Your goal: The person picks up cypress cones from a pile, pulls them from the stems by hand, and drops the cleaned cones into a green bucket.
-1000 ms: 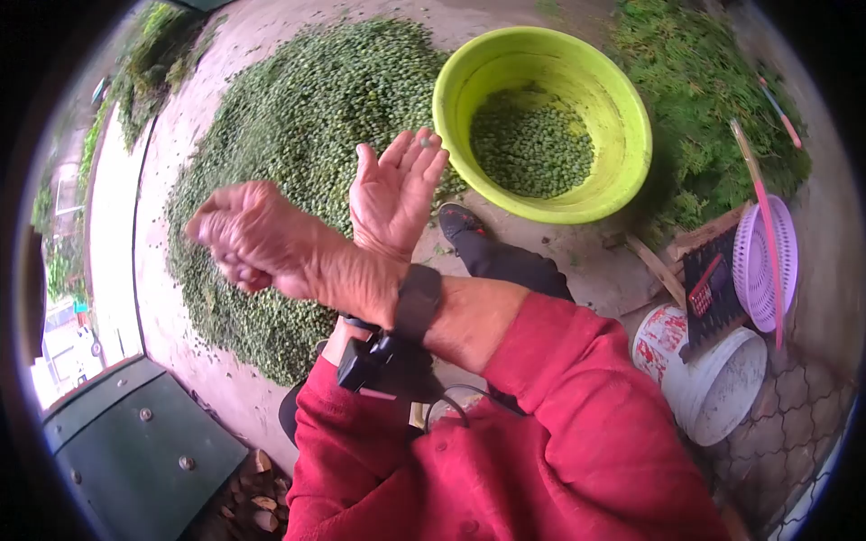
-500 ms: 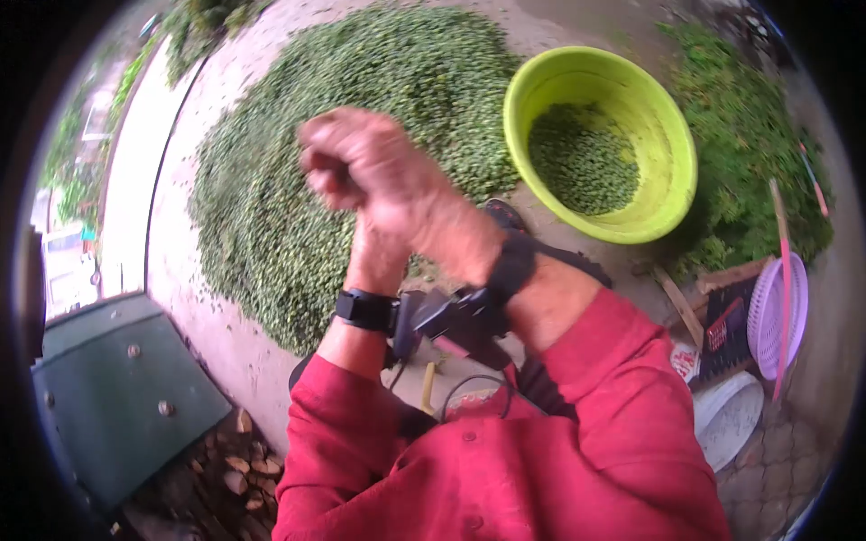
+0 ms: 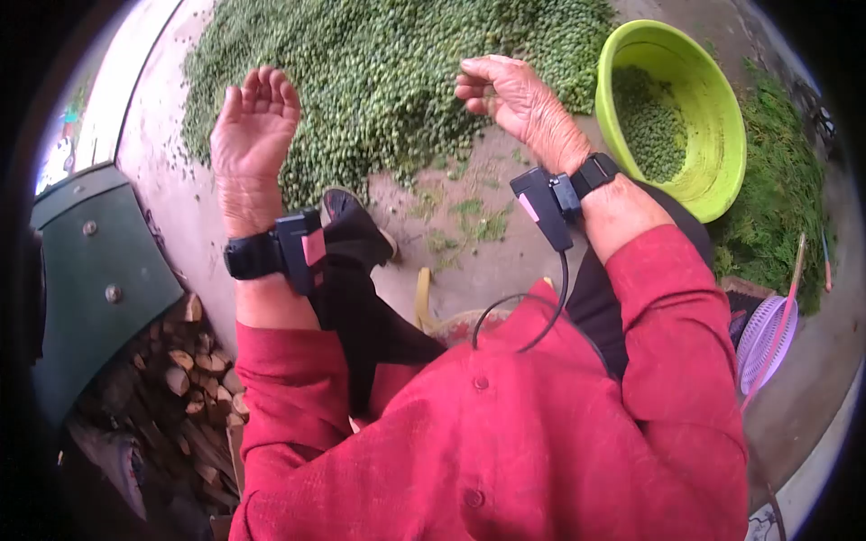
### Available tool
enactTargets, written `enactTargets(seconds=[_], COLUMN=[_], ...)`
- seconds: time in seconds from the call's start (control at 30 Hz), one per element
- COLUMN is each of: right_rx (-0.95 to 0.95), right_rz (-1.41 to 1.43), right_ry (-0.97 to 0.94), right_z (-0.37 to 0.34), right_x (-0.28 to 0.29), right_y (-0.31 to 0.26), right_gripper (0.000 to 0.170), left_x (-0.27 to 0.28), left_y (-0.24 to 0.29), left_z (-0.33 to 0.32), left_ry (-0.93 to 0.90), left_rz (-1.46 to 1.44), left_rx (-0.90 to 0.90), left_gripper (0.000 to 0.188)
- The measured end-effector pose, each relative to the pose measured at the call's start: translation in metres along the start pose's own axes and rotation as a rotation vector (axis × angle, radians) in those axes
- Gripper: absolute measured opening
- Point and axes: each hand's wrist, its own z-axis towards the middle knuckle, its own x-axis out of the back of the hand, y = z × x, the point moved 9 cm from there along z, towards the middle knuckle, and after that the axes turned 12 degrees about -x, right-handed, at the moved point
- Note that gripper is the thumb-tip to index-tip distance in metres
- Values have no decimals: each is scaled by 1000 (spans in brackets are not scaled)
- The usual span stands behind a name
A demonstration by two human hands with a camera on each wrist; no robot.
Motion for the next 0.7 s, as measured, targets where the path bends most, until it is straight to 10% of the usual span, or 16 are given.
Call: enactTargets(seconds=[0.2, 0.27, 0.37, 0.47, 0.57, 0.63, 0.7], right_rx=[-256, -316, -100, 193, -66, -527, -497], right_rz=[-831, -1006, -1619, -1836, -1521, -439, 53], right_ry=[139, 167, 3, 259, 140, 164, 200], right_z=[22, 28, 37, 32, 64, 70, 77], right_x=[47, 66, 61, 38, 32, 28, 3], right_y=[121, 162, 207, 209, 242, 288, 308], right_gripper=[15, 19, 21, 28, 27, 29, 28], left_x=[30, 27, 31, 18, 23, 19, 22], left_y=[39, 43, 52, 52, 60, 62, 67], left_z=[-14, -14, -21, -38, -49, -54, -59], left_ry=[197, 1, -7, 33, 118, 42, 72], left_rz=[132, 37, 12, -15, 40, -53, -50], left_rx=[-155, -42, -62, -92, -132, -82, -91], left_gripper=[28, 27, 27, 27, 28, 24, 25])
